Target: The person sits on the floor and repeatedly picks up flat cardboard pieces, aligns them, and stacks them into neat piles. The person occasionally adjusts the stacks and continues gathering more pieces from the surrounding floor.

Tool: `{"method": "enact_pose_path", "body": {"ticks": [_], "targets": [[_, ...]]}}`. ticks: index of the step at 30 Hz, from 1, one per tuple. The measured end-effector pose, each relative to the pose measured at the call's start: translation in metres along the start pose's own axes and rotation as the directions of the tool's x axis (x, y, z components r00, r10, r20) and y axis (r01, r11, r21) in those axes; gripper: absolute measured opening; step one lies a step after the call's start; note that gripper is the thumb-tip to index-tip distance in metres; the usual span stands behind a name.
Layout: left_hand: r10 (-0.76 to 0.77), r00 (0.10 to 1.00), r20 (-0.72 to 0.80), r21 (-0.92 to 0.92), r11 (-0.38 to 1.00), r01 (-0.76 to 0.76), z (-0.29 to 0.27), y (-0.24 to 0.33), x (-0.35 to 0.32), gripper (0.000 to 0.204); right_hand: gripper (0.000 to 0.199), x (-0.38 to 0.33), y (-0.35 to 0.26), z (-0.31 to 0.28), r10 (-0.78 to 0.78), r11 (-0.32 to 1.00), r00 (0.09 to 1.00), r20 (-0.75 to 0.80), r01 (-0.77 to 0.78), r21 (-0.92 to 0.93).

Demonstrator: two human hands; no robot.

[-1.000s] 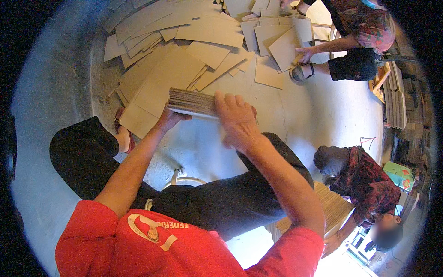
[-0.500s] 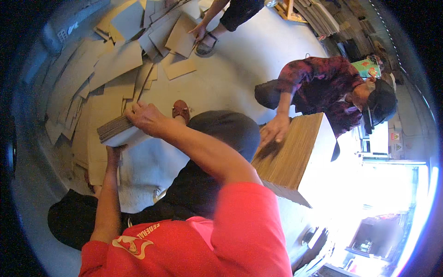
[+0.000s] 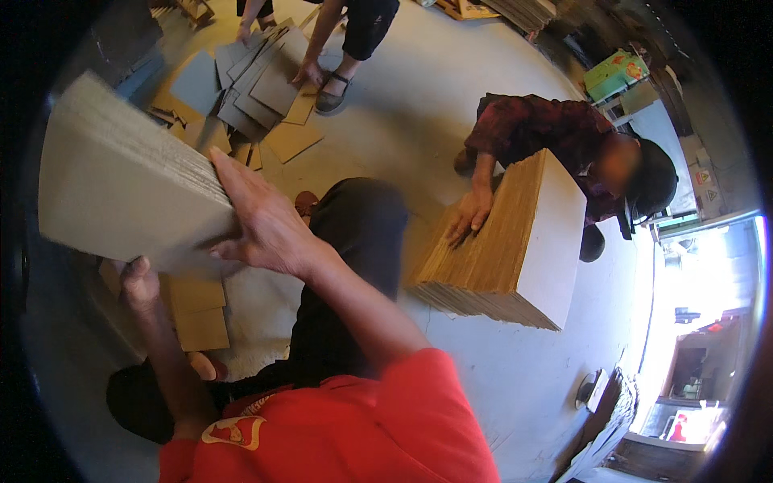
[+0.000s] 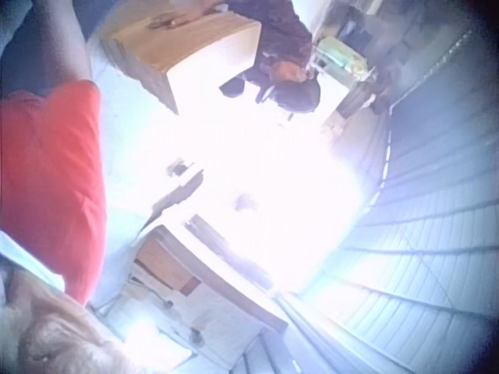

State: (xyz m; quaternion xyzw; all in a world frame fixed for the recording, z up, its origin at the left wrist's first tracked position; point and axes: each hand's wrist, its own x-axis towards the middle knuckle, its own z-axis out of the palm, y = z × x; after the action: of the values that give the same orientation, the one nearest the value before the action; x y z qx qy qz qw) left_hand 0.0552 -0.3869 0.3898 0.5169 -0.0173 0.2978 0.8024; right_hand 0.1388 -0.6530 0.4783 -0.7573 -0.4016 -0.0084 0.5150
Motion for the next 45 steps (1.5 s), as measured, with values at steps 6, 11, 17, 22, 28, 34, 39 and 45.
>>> {"method": "enact_pose_path", "body": {"ticks": [6,11,17,22,28,34,39,45], "targets": [[-0.140,0.918,0.371,0.101,0.989,0.110,0.111,0.074,0.022,0.083,0.089,-0.065,-0.064,-0.078,0.374,0.893,0.897,-0.234,-0.281,0.352],[-0.278,0.752,0.597,0.276,0.952,0.133,0.152,0.059,0.066,0.089,0.078,-0.163,-0.090,-0.193,0.478,0.872,0.481,-0.735,-0.359,0.332],[-0.549,0.717,0.430,0.680,0.719,0.143,0.063,0.049,0.085,0.071,0.066,-0.293,-0.114,-0.320,0.383,0.888,0.261,-0.886,-0.367,0.276],[-0.728,0.647,0.227,0.841,0.481,0.247,-0.017,0.062,0.090,0.063,0.065,-0.357,-0.098,-0.369,0.489,0.846,0.206,-0.848,-0.349,0.403],[-0.735,0.675,-0.062,0.825,0.343,0.449,-0.070,0.071,0.044,0.062,0.050,-0.378,-0.067,-0.376,0.608,0.792,0.338,-0.718,-0.199,0.577],[-0.713,0.693,-0.111,0.845,0.299,0.443,-0.094,0.081,0.006,0.057,0.046,-0.378,-0.059,-0.382,0.618,0.781,0.296,-0.729,-0.339,0.524],[-0.714,0.700,0.010,0.837,0.389,0.385,-0.119,0.124,-0.017,0.052,0.051,-0.371,-0.097,-0.331,0.552,0.831,0.369,-0.747,-0.175,0.528],[-0.713,0.702,0.005,0.854,0.368,0.368,-0.106,0.132,-0.054,0.055,0.057,-0.342,-0.131,-0.309,0.302,0.929,0.666,-0.682,-0.367,0.054]]}}
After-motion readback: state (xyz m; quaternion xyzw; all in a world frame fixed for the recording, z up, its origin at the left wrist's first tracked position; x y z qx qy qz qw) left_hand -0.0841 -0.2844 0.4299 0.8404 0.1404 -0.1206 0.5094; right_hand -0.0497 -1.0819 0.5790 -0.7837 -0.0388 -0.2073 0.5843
